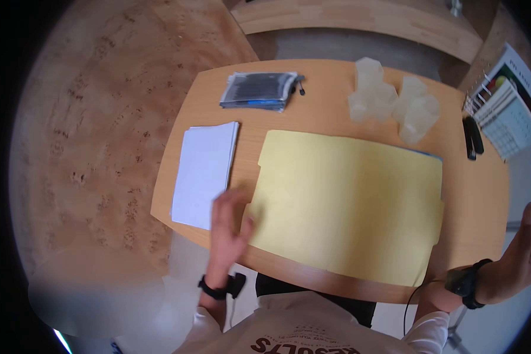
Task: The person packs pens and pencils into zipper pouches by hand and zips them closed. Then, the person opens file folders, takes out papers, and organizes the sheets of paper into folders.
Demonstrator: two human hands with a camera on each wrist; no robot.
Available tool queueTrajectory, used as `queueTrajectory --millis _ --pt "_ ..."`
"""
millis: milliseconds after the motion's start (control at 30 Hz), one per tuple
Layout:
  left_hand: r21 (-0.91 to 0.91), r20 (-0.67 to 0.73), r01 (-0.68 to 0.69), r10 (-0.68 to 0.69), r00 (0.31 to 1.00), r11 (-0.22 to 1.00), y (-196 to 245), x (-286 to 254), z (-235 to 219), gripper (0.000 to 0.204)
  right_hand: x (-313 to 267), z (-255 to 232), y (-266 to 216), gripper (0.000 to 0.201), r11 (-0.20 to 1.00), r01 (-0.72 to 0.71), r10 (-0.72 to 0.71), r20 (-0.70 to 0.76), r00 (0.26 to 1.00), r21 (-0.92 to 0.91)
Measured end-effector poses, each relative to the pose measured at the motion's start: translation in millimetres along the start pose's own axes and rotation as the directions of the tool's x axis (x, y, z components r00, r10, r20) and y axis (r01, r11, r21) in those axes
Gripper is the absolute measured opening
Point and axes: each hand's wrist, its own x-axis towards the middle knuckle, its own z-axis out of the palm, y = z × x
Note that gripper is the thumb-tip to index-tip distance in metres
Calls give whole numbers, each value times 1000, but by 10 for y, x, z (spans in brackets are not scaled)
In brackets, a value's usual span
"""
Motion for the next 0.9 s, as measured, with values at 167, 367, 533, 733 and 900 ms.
queueTrajectory --millis 167,367,533,733,900 --pt "486 -147 354 -325 934 799 -789 40 -31 63 -19 112 -241 34 923 -375 374 -31 927 -86" --pt "389 -118 336 -316 942 858 -664 -32 -64 51 46 66 -332 25 868 -496 497 49 866 -40" --pt "304 -137 362 -336 932 881 -689 10 -223 31 62 69 -312 23 866 -499 500 107 860 -31" --pt "170 -235 174 -131 963 970 121 1 -204 20 170 450 -301 45 791 -611 500 599 626 -23" --pt "-117 82 -34 44 996 993 1014 -139 408 20 10 939 -39 65 689 -717 356 911 209 -104"
